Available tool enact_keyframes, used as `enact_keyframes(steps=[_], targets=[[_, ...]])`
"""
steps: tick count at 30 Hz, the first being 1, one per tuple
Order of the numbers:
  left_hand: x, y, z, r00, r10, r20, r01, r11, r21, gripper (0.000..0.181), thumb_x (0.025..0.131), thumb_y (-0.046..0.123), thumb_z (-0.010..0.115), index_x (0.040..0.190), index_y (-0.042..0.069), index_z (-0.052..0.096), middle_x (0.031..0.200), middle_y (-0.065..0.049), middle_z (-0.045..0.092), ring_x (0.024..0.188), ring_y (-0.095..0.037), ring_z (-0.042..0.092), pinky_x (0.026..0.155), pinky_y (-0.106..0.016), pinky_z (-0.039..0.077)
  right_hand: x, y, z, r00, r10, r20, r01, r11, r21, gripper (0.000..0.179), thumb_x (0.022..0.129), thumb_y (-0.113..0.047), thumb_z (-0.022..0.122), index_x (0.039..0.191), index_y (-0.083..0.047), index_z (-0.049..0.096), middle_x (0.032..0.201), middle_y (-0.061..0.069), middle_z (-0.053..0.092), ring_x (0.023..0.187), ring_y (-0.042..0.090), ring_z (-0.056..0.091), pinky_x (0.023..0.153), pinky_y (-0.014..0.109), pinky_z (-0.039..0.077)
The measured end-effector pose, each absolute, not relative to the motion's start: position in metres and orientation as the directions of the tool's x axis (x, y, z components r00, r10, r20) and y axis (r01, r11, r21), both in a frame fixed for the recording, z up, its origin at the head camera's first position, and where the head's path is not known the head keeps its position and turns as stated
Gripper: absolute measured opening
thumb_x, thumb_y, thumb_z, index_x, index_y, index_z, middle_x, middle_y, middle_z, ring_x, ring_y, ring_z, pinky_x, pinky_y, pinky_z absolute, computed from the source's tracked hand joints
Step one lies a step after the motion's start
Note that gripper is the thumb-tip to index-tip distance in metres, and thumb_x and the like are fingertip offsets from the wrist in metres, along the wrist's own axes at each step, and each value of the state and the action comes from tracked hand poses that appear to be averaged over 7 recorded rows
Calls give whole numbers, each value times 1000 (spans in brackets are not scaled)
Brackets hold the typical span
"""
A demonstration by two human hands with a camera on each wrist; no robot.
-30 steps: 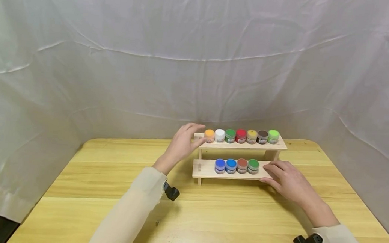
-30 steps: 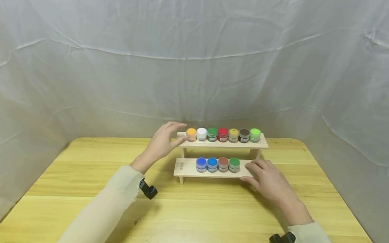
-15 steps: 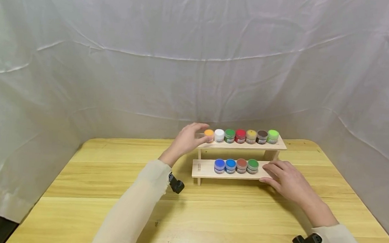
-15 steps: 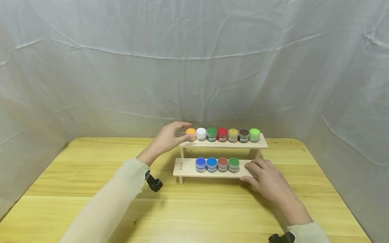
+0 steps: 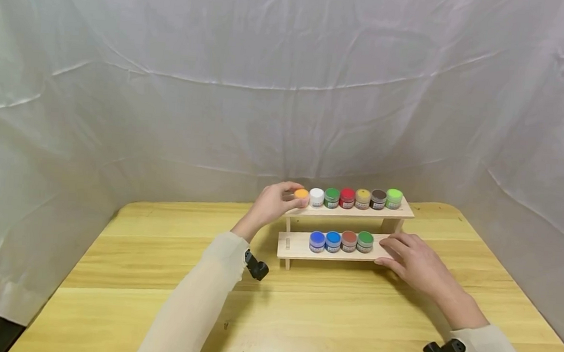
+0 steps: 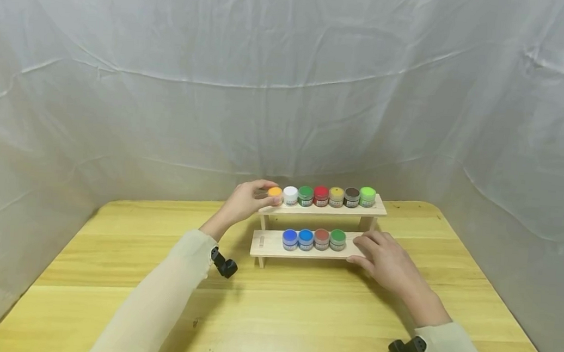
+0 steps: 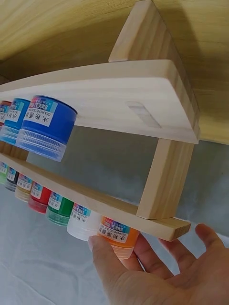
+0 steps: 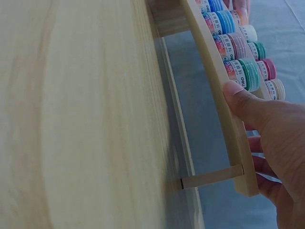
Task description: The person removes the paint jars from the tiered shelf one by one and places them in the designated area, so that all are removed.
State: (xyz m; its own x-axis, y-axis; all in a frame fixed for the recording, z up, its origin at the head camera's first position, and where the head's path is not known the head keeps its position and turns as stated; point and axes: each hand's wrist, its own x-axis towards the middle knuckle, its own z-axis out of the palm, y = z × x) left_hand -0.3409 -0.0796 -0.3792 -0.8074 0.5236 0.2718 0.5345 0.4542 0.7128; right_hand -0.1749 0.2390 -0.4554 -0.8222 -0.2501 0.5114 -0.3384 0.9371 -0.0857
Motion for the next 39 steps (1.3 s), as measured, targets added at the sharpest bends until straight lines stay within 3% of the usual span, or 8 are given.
enact_keyframes(steps=[19,27,39], targets=[[-337,-120,-377,-794,423,438,603,446,662,42,88,36,74,123,14,67,125,-4,65,120,-24,55,104,-46,39,-174,238,-453,-835,-244,492,-328,941,-89,44,86,-38,75,115,-5,69,114,14,62,106,37,56,92,57,45],[-335,-140,-386,-809,401,430,580,429,693,46,88,37,74,125,11,66,127,-5,63,123,-25,52,104,-49,39,-174,238,-455,-836,-241,494,-324,942,-90,44,86,-39,75,115,-6,69,114,13,62,106,36,56,92,56,45],[-337,-160,-413,-871,334,360,482,441,757,48,86,39,75,127,17,64,130,-6,60,126,-27,49,106,-51,36,-174,238,-455,-834,-237,498,-324,941,-95,43,85,-39,75,114,-7,68,115,13,62,106,36,56,91,56,45]])
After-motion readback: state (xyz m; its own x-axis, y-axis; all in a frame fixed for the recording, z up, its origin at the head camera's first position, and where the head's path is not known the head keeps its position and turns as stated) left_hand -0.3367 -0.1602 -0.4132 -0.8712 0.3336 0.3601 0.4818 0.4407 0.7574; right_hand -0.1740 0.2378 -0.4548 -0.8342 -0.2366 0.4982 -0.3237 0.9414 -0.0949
